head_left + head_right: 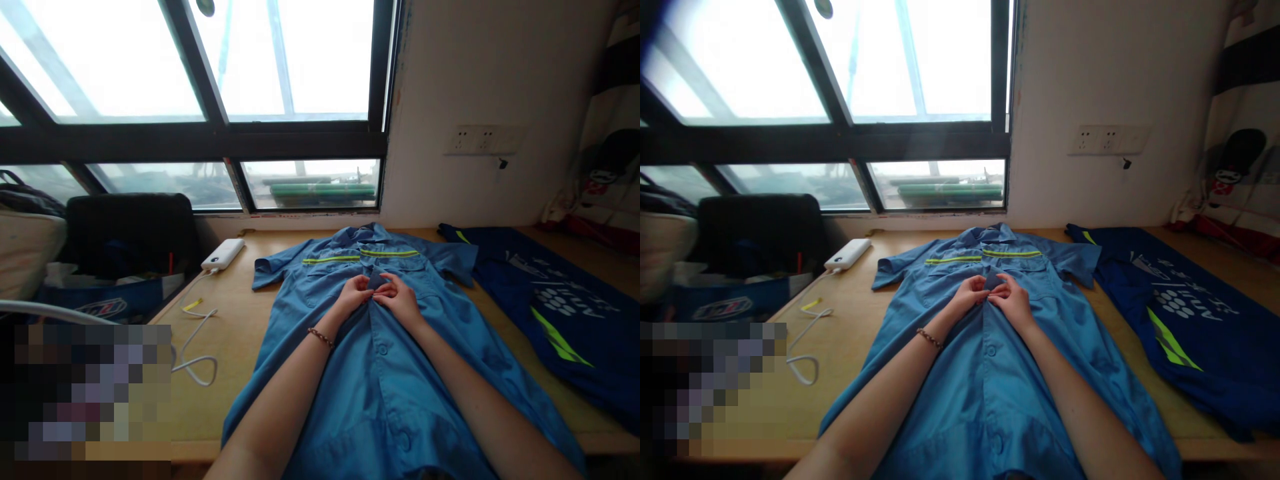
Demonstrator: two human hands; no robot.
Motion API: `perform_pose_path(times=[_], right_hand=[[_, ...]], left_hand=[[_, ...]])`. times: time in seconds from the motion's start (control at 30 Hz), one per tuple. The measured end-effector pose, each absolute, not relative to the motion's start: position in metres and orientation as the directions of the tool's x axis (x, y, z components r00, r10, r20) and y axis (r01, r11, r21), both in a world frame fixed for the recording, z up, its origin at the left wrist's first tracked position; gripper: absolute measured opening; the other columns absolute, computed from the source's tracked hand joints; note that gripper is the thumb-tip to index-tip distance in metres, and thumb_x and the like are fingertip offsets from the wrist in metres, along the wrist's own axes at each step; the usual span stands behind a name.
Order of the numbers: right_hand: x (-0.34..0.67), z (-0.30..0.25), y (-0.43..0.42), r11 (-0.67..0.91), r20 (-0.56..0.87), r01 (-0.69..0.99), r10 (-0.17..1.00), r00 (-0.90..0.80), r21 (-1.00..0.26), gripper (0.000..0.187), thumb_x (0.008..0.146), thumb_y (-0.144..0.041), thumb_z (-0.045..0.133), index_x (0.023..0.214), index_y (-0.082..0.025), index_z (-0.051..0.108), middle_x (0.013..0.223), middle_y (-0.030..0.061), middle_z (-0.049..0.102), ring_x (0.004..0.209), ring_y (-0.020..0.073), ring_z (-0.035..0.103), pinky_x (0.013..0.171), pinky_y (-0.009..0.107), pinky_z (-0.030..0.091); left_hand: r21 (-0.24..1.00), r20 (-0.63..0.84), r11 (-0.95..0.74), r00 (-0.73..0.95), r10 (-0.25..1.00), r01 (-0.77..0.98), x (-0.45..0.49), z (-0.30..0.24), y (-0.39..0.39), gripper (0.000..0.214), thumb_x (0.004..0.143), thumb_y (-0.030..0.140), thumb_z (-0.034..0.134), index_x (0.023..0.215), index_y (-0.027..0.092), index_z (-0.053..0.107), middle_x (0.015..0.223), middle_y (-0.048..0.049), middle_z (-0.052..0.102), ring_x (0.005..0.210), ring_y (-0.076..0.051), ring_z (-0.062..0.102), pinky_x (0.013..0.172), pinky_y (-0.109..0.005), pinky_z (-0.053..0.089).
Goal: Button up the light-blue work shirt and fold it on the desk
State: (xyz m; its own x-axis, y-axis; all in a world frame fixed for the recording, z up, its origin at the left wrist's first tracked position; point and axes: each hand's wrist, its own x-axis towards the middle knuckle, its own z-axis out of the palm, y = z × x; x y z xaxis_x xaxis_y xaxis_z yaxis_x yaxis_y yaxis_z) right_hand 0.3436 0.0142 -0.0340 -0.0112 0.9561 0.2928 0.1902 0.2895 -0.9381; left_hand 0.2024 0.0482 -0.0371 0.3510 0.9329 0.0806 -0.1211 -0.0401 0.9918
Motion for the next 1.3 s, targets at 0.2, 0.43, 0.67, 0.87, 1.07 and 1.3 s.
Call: perform_pose_path(times=[0.2,0.43,0.67,0.87,1.07,1.3], right_hand=[[0.341,-0.036,0.013,0.260,0.293,0.285,0.953,0.078,-0.923,0.057,0.056,-0.029,0.070,0.108,-0.017,0.049,0.073,0.0000,0.059,0.061,0.0154,0.061,0.061,0.028,0.050],[0.339,-0.045,0.015,0.315,0.412,0.463,0.903,0.122,-0.828,0.046,0.058,-0.025,0.066,0.101,-0.016,0.054,0.079,0.0032,0.060,0.063,0.0149,0.057,0.060,0.028,0.047],[0.336,-0.039,0.008,0.366,0.478,0.512,0.873,0.102,-0.777,0.034,0.066,-0.017,0.052,0.100,-0.018,0.053,0.078,0.0026,0.060,0.067,0.0152,0.056,0.063,0.027,0.047],[0.350,-0.030,0.013,0.319,0.499,0.516,0.828,0.257,-0.795,0.029,0.066,-0.018,0.051,0.096,-0.017,0.053,0.072,0.0022,0.061,0.062,0.0156,0.057,0.061,0.028,0.047],[0.358,-0.029,0.017,0.295,0.470,0.470,0.824,0.315,-0.832,0.027,0.066,-0.020,0.053,0.093,-0.017,0.053,0.070,0.0026,0.062,0.061,0.0165,0.058,0.061,0.028,0.047],[0.366,-0.036,0.025,0.256,0.436,0.430,0.806,0.400,-0.866,0.026,0.064,-0.022,0.055,0.089,-0.016,0.054,0.071,0.0044,0.063,0.063,0.0185,0.059,0.064,0.031,0.046]], left_hand=[[0.990,0.123,-0.091,0.342,0.932,-0.106,0.203,-0.034,0.044,0.026,0.056,0.017,0.065,0.076,0.014,0.048,0.057,0.0057,0.050,0.044,-0.005,0.041,0.042,-0.017,0.029],[0.970,0.242,-0.236,0.361,0.901,-0.061,0.204,-0.033,0.043,0.021,0.059,0.013,0.064,0.077,0.012,0.053,0.068,0.0000,0.057,0.060,-0.009,0.051,0.056,-0.019,0.038],[0.963,0.256,-0.268,0.349,0.902,-0.014,0.205,-0.031,0.040,0.023,0.061,0.017,0.065,0.081,0.012,0.054,0.072,-0.0010,0.057,0.059,-0.008,0.051,0.054,-0.018,0.039],[0.955,0.243,-0.286,0.340,0.908,0.080,0.215,-0.026,0.033,0.047,0.063,0.023,0.064,0.105,0.017,0.047,0.093,-0.0033,0.057,0.047,-0.003,0.045,0.046,-0.017,0.035],[0.744,0.207,-0.416,0.411,0.888,0.523,0.225,-0.005,0.005,0.014,0.064,0.027,0.061,0.060,0.016,0.054,0.057,-0.0002,0.052,0.052,-0.012,0.044,0.050,-0.022,0.028],[0.650,0.251,-0.421,0.344,0.905,0.632,0.224,-0.022,-0.040,0.020,0.070,0.026,0.057,0.054,0.018,0.047,0.052,0.0010,0.044,0.048,-0.011,0.033,0.049,-0.024,0.018]])
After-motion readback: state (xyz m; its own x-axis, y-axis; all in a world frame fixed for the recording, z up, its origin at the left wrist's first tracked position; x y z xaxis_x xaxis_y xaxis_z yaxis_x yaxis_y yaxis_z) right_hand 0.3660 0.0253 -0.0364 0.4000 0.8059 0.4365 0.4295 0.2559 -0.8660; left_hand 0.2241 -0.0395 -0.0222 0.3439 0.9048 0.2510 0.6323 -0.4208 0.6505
